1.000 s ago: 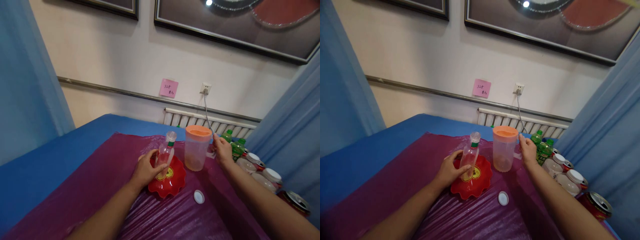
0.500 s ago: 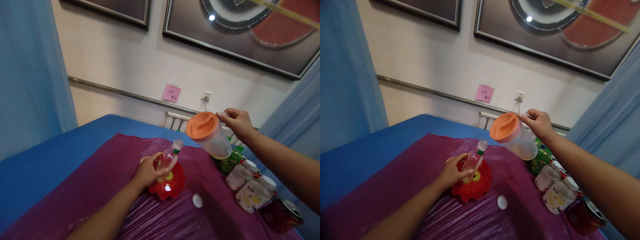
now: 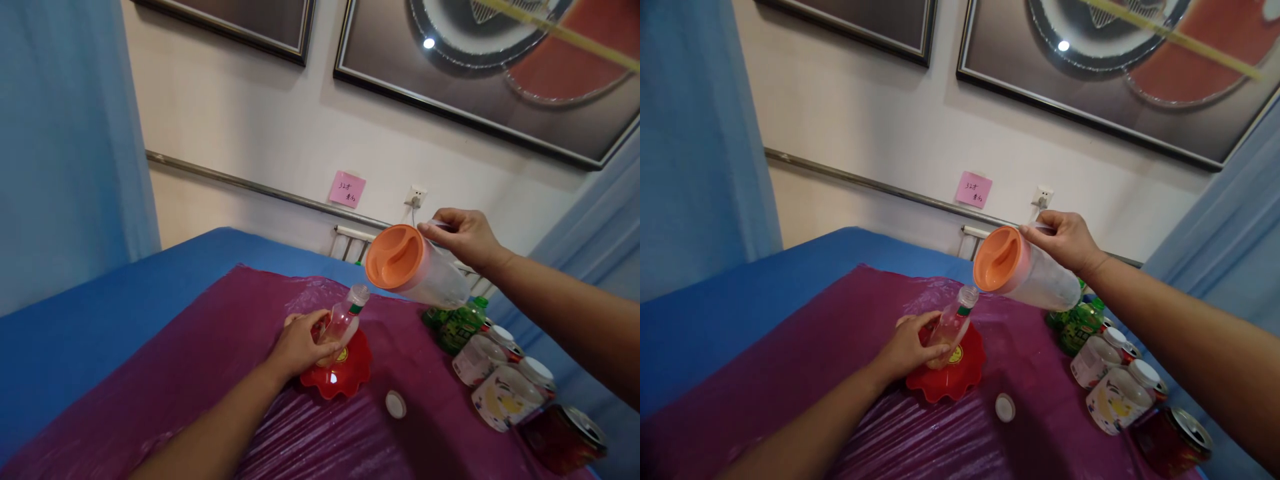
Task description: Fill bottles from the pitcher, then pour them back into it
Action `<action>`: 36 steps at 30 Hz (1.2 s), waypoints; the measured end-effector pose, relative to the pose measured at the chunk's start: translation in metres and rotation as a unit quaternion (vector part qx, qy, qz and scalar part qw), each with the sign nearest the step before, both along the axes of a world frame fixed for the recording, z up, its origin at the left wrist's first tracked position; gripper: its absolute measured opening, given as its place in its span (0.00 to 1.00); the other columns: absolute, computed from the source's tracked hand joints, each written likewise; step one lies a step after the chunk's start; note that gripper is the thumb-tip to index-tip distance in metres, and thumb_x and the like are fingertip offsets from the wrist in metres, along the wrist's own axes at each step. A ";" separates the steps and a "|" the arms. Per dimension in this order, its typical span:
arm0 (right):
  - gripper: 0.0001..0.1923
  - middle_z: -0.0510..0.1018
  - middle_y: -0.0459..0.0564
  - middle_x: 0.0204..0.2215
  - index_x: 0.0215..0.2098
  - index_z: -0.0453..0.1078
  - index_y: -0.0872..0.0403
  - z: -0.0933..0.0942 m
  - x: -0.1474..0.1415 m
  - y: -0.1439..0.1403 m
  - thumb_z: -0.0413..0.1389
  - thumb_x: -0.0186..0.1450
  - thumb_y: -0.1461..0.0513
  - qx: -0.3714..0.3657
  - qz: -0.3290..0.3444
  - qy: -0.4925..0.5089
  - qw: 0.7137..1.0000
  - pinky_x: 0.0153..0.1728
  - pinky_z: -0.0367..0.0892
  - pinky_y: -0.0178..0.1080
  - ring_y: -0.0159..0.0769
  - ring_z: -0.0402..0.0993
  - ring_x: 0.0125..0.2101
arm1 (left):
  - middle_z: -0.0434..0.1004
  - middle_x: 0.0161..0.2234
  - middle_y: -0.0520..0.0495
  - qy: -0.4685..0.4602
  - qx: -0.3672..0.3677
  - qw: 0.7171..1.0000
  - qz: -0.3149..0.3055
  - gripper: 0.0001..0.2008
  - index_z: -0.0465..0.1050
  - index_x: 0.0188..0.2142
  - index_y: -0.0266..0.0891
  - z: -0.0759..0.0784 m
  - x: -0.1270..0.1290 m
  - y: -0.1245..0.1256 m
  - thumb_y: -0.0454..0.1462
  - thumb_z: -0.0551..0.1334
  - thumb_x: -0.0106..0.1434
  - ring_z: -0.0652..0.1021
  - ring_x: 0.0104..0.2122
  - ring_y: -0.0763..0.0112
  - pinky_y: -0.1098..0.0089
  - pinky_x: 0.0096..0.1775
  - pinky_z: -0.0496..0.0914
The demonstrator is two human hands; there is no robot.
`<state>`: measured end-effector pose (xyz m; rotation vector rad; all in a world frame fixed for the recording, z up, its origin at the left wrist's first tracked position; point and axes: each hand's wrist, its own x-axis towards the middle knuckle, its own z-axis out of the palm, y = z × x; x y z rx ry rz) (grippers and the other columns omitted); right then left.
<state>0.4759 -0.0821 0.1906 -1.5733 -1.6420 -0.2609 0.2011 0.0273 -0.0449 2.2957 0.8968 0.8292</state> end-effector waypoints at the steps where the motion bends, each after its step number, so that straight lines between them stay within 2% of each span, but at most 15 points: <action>1: 0.24 0.55 0.41 0.16 0.17 0.61 0.50 0.001 -0.001 0.001 0.62 0.58 0.46 -0.002 0.001 -0.004 1.000 0.21 0.47 0.37 0.29 0.49 0.20 | 0.83 0.48 0.45 0.002 -0.001 1.000 0.000 0.33 0.76 0.54 0.48 0.001 0.000 -0.001 0.51 0.72 0.49 0.79 0.45 0.50 0.50 0.53 0.67; 12: 0.23 0.55 0.41 0.16 0.16 0.59 0.50 0.007 -0.008 0.002 0.62 0.58 0.48 -0.014 0.004 -0.057 0.998 0.20 0.47 0.36 0.29 0.51 0.19 | 0.83 0.48 0.45 0.012 -0.011 1.000 0.003 0.34 0.75 0.55 0.46 -0.002 0.000 -0.001 0.50 0.72 0.49 0.78 0.47 0.50 0.52 0.54 0.66; 21: 0.23 0.60 0.43 0.15 0.17 0.60 0.50 0.008 -0.015 0.004 0.62 0.56 0.46 -0.036 -0.001 -0.089 0.995 0.21 0.49 0.36 0.29 0.54 0.19 | 0.83 0.48 0.45 0.009 -0.015 1.000 -0.001 0.34 0.75 0.55 0.47 -0.003 0.000 0.000 0.51 0.72 0.48 0.78 0.47 0.49 0.50 0.53 0.66; 27: 0.26 0.60 0.43 0.15 0.16 0.58 0.50 0.009 -0.017 0.005 0.61 0.56 0.44 -0.042 0.002 -0.100 0.994 0.20 0.50 0.36 0.29 0.54 0.19 | 0.83 0.48 0.46 -0.010 -0.006 1.000 -0.010 0.32 0.76 0.53 0.49 -0.003 0.000 -0.001 0.50 0.73 0.48 0.79 0.46 0.51 0.50 0.54 0.66; 36: 0.25 0.59 0.42 0.15 0.16 0.59 0.50 0.013 -0.019 0.004 0.61 0.56 0.45 -0.040 -0.003 -0.112 0.993 0.20 0.49 0.36 0.29 0.54 0.19 | 0.83 0.49 0.46 0.008 -0.012 1.000 -0.009 0.33 0.75 0.54 0.49 0.001 -0.001 -0.003 0.51 0.72 0.49 0.79 0.47 0.50 0.51 0.55 0.66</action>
